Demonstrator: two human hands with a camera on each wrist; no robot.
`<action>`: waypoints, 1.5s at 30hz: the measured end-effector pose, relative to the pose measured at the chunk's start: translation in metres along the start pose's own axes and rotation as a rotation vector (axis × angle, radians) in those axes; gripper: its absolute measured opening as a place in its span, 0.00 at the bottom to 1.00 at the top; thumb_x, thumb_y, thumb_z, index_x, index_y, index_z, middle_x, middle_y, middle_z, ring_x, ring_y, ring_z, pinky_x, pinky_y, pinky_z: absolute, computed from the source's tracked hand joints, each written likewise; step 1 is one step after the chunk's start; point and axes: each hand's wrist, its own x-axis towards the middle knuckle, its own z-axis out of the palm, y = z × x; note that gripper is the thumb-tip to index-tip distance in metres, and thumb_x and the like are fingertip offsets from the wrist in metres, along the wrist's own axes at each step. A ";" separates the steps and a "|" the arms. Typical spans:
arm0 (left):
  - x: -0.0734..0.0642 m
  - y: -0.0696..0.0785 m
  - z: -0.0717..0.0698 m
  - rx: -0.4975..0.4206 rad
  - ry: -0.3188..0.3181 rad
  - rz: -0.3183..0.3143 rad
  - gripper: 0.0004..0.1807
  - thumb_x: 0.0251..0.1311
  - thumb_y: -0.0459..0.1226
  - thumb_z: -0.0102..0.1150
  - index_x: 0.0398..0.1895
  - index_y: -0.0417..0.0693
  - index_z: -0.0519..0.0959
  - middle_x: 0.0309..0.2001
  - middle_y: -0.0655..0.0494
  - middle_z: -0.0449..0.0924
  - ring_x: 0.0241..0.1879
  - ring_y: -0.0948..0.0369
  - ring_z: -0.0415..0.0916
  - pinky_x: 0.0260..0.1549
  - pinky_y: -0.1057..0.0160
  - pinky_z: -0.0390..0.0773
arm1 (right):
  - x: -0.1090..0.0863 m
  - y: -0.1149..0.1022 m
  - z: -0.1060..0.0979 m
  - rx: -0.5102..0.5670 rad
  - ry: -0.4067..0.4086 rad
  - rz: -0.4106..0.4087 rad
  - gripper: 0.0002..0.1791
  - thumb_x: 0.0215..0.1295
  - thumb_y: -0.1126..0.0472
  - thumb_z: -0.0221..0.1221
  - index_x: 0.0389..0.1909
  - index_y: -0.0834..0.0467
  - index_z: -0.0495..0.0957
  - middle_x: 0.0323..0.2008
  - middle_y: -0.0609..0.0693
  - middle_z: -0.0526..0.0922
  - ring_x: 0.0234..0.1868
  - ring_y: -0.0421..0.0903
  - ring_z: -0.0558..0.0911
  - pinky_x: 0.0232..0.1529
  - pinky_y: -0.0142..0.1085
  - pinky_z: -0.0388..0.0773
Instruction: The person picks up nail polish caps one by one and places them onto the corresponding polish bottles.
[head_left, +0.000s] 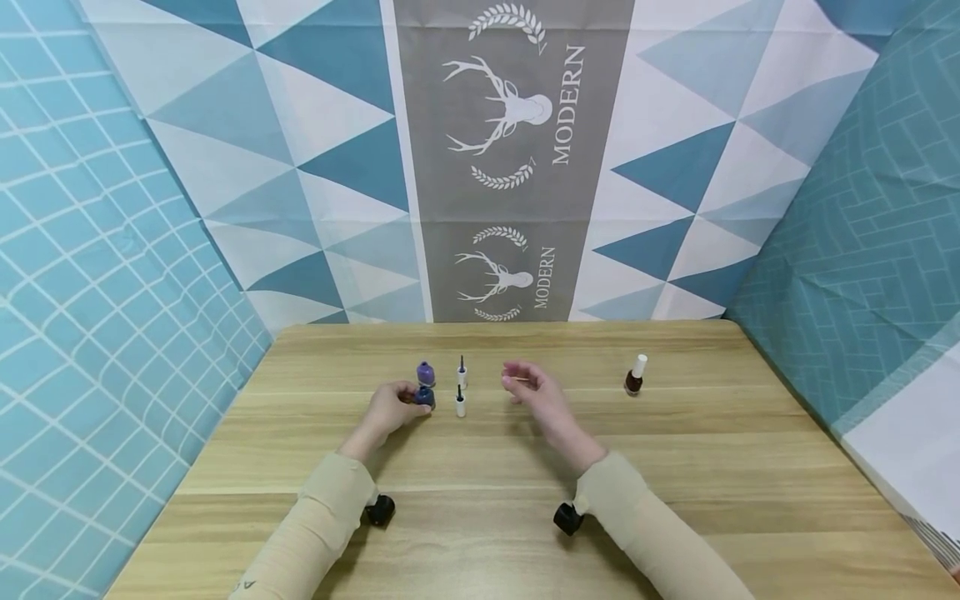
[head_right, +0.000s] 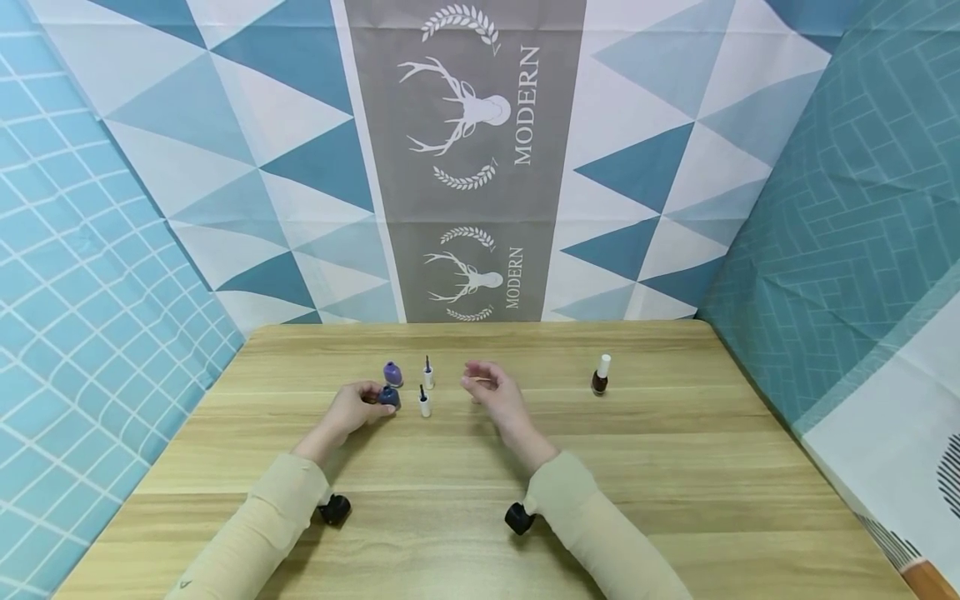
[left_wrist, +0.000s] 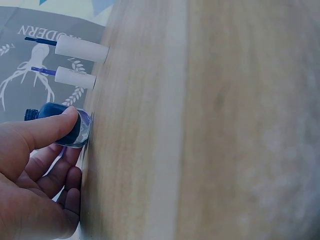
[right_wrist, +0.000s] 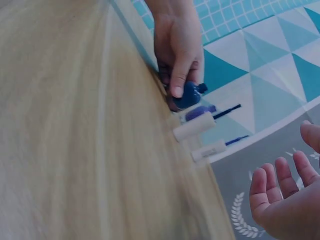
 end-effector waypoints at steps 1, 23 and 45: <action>0.000 0.000 0.000 0.001 0.000 0.000 0.19 0.49 0.33 0.70 0.46 0.37 0.77 0.45 0.44 0.77 0.43 0.53 0.72 0.40 0.61 0.75 | 0.000 0.002 0.002 -0.004 -0.008 0.000 0.23 0.62 0.65 0.59 0.58 0.66 0.70 0.56 0.64 0.73 0.46 0.44 0.78 0.53 0.56 0.71; -0.001 0.002 -0.001 -0.007 -0.009 0.009 0.17 0.49 0.33 0.70 0.43 0.38 0.78 0.41 0.45 0.77 0.36 0.56 0.72 0.29 0.66 0.74 | 0.008 0.031 0.030 -0.035 -0.199 0.072 0.26 0.61 0.68 0.58 0.60 0.70 0.66 0.54 0.67 0.72 0.42 0.46 0.77 0.48 0.45 0.77; -0.001 0.000 0.000 -0.006 -0.001 0.015 0.18 0.48 0.33 0.70 0.43 0.37 0.78 0.42 0.44 0.78 0.39 0.55 0.73 0.33 0.65 0.75 | 0.020 0.039 0.041 -0.409 -0.251 -0.057 0.22 0.54 0.68 0.65 0.51 0.65 0.74 0.44 0.59 0.80 0.41 0.47 0.77 0.40 0.31 0.76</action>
